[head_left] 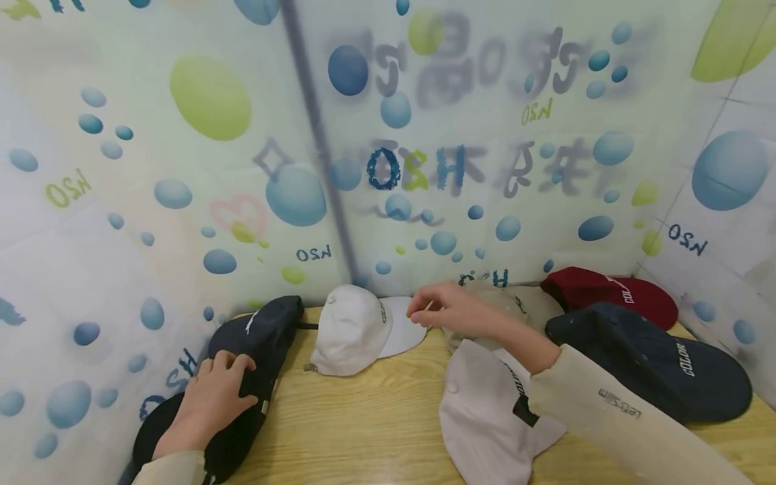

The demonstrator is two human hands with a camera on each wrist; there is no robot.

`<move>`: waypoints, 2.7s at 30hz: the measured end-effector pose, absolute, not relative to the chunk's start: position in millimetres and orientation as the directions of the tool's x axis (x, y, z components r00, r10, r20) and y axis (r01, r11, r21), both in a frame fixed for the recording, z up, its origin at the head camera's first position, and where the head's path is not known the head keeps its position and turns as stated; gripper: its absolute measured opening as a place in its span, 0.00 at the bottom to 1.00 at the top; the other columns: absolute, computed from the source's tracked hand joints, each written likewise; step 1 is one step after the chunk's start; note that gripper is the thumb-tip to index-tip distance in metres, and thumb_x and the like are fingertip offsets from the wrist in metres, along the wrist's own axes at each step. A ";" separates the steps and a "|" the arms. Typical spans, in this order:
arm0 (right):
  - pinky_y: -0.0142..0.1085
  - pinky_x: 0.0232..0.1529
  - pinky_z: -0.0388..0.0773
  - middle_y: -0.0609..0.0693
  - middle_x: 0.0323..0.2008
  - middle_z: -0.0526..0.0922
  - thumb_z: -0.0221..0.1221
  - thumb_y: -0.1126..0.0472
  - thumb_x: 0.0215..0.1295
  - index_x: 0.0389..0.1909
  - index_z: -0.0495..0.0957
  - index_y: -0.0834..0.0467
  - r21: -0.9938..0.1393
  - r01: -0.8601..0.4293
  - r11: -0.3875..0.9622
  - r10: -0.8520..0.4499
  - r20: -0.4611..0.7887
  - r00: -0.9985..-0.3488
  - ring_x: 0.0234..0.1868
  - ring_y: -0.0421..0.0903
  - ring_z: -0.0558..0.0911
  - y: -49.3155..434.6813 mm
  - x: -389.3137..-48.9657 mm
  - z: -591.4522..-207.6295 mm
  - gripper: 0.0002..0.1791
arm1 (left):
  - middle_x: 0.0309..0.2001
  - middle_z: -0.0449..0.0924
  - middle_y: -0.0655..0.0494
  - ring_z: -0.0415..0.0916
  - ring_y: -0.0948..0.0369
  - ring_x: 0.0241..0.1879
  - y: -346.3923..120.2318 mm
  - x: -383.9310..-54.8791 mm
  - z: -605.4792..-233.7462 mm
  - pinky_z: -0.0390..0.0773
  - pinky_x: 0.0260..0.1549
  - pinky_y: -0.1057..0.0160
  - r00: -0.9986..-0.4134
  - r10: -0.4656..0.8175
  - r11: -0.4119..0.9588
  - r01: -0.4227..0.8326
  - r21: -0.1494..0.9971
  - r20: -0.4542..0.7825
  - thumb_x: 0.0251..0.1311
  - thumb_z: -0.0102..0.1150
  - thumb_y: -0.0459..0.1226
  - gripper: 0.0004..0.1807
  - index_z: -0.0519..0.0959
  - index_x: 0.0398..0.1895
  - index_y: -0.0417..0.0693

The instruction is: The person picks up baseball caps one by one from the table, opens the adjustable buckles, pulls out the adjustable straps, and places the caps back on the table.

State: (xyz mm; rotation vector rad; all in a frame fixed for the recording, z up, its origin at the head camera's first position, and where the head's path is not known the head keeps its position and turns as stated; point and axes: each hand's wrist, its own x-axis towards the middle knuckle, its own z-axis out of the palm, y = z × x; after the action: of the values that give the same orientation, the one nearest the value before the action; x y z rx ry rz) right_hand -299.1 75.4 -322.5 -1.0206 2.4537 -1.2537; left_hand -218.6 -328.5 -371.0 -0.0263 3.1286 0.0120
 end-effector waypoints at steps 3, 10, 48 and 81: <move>0.34 0.40 0.80 0.52 0.40 0.85 0.57 0.58 0.72 0.45 0.81 0.59 -0.765 -0.484 0.425 -0.661 0.103 -0.743 0.37 0.40 0.81 69.2 -299.5 -322.9 0.10 | 0.52 0.65 0.30 0.62 0.36 0.49 -329.5 -215.3 -371.2 0.74 0.44 0.36 -0.996 -0.088 0.995 -0.088 0.042 -0.019 0.53 0.74 0.40 0.29 0.71 0.53 0.40; 0.35 0.41 0.80 0.51 0.42 0.85 0.58 0.58 0.71 0.44 0.82 0.56 -0.737 -0.484 0.472 -0.660 0.070 -0.748 0.40 0.44 0.82 57.9 -296.9 -321.7 0.08 | 0.43 0.73 0.31 0.72 0.41 0.39 -335.2 -204.5 -354.1 0.77 0.36 0.43 -0.981 -0.165 0.982 -0.153 0.115 0.106 0.57 0.67 0.30 0.19 0.72 0.49 0.33; 0.37 0.51 0.81 0.49 0.55 0.80 0.63 0.50 0.68 0.57 0.78 0.55 -0.670 -0.628 0.396 -0.681 0.245 -0.690 0.53 0.46 0.80 22.5 -264.6 -297.1 0.21 | 0.45 0.85 0.45 0.83 0.48 0.47 -242.5 -190.2 -246.3 0.80 0.44 0.45 -0.870 0.179 0.918 0.316 0.240 0.460 0.60 0.64 0.28 0.11 0.80 0.45 0.44; 0.39 0.43 0.75 0.52 0.40 0.85 0.57 0.61 0.72 0.35 0.75 0.56 -0.694 -0.464 0.551 -0.378 0.288 -0.880 0.38 0.45 0.79 84.4 -266.7 -309.3 0.04 | 0.50 0.76 0.50 0.78 0.53 0.48 -162.1 -224.0 -274.7 0.82 0.46 0.56 -0.782 0.411 0.836 0.528 0.148 0.469 0.56 0.71 0.30 0.21 0.77 0.53 0.47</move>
State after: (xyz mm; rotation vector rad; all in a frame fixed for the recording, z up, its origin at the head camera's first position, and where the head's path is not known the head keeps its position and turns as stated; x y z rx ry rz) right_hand -266.7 84.4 -309.3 -0.7788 2.8572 -1.3298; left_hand -224.0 -162.1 -274.7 0.9197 3.4163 0.5000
